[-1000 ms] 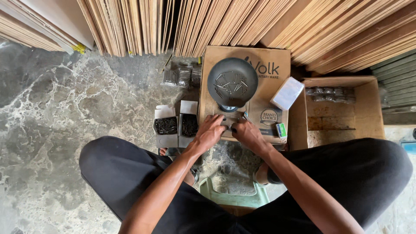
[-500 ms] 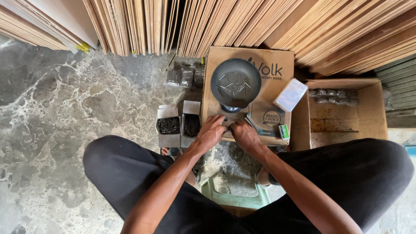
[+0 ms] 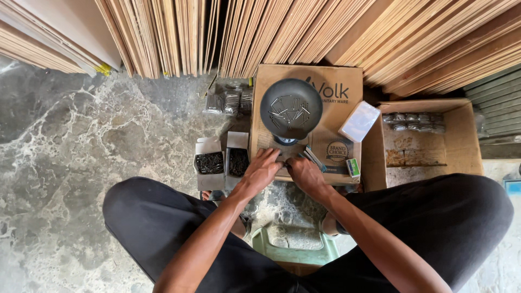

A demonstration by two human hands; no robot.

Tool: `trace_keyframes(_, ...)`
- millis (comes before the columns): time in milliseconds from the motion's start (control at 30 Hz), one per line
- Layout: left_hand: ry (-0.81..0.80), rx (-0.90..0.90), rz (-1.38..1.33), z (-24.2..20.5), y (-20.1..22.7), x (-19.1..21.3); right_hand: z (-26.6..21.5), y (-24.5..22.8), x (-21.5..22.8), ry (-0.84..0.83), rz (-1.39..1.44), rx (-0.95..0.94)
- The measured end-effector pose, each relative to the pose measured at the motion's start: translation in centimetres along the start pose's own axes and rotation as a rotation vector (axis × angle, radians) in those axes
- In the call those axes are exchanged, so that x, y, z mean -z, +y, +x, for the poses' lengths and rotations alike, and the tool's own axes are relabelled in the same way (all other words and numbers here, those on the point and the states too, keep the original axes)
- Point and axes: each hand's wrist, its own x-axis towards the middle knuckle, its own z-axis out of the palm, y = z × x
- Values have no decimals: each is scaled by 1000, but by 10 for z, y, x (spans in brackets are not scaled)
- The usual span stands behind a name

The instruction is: The person sits on a low stool and sorts small metal fasteners from a black bowl into two white boxes. They pick up the fasteners by hand and place them into the boxes, occasionally adjusting the bowl and boxes.

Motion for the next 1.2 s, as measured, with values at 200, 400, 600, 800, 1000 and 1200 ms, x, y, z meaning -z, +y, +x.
trace_keyframes(200, -83, -87, 170, -1, -6, -4, -5, -14, 33, -67, 12, 1)
trace_keyframes(400, -142, -71, 203, -1, 7, 0, 7, 10, 3, -22, -235, 139)
trace_keyframes(600, -155, -60, 80, -7, -8, -25, 8, 7, 10, -79, -282, 192)
trace_keyframes(800, -188, 8, -51, -12, -19, -46, 8, -40, 92, -132, 171, 60)
trace_keyframes(1000, -34, -49, 18, -11, -14, -39, 51, -26, 100, 142, -94, -94)
trace_keyframes(1200, 3, -38, -37, -5, -13, -49, 115, 13, 39, 124, -367, -179)
